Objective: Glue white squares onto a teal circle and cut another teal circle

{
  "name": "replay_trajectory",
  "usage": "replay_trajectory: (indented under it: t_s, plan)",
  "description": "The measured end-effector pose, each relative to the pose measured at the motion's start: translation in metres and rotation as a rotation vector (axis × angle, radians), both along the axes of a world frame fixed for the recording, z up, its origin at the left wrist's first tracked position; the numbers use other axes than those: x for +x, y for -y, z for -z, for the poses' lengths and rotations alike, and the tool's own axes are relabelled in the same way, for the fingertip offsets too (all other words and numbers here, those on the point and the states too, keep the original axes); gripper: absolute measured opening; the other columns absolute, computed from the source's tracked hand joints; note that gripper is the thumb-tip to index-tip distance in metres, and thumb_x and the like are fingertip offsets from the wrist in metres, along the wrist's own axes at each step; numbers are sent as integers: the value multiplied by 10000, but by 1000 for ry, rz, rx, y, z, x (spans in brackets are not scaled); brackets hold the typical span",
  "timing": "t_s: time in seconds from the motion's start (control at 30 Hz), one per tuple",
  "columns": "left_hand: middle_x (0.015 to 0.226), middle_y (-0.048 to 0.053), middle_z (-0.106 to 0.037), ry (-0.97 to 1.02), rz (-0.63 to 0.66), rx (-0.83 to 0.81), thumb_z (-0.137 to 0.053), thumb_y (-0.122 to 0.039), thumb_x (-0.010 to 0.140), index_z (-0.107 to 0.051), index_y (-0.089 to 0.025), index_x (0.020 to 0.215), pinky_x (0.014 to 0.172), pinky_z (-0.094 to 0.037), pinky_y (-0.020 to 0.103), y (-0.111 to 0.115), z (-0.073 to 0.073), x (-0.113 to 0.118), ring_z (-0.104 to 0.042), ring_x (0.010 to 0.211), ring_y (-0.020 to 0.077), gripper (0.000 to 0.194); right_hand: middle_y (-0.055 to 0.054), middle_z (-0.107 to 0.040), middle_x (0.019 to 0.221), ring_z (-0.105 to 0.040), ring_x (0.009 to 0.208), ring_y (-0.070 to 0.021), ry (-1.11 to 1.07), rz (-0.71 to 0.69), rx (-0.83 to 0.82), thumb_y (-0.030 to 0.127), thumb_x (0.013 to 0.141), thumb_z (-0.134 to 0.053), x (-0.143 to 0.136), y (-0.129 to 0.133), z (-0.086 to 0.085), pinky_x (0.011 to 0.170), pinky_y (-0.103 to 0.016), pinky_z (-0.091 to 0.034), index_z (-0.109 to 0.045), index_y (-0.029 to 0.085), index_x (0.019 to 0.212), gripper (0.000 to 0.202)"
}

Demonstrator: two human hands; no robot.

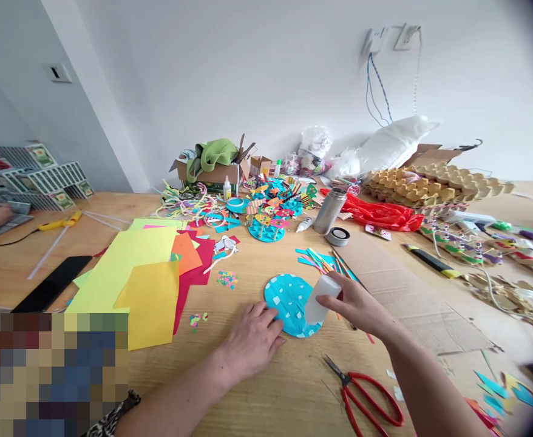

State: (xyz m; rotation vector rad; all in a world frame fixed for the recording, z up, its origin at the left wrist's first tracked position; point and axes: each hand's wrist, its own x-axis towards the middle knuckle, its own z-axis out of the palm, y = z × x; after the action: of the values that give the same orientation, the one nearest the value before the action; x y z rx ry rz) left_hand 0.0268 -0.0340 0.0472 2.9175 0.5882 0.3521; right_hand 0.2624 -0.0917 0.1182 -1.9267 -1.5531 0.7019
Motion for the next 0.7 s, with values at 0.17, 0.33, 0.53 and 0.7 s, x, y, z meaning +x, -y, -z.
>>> replay_trajectory:
  t_s: [0.17, 0.33, 0.53, 0.7]
  plan:
    - [1135, 42, -611, 15, -8, -7, -480, -366, 936, -612, -220, 1067, 894, -418, 401, -1, 0, 0, -483, 1070, 236, 236, 11, -549, 662, -535, 597, -169, -18, 10, 23, 395, 745, -560, -7, -6, 10, 527, -276, -404, -486, 227, 795, 191]
    - [1129, 51, -609, 17, -15, -15, -488, -369, 932, -616, -219, 1066, 893, -418, 403, 0, 0, 0, -482, 1060, 237, 239, 13, -548, 675, -536, 604, -173, 1, 56, 97, 395, 745, -564, -15, -14, 10, 532, -282, -404, -472, 230, 822, 204]
    - [1122, 56, -612, 7, -20, -29, -483, -373, 933, -612, -210, 1069, 872, -427, 396, 1, -2, 0, -493, 1042, 233, 249, 13, -535, 670, -531, 600, -177, 22, 64, 204, 422, 753, -557, -32, -34, 17, 545, -291, -399, -462, 225, 812, 226]
    - [1130, 51, -616, 5, -31, -31, -478, -363, 937, -616, -207, 1049, 864, -429, 389, 3, -4, -1, -500, 1033, 228, 237, -6, -551, 687, -537, 624, -199, 117, 121, 253, 400, 757, -543, -40, -46, 25, 566, -310, -392, -443, 230, 820, 207]
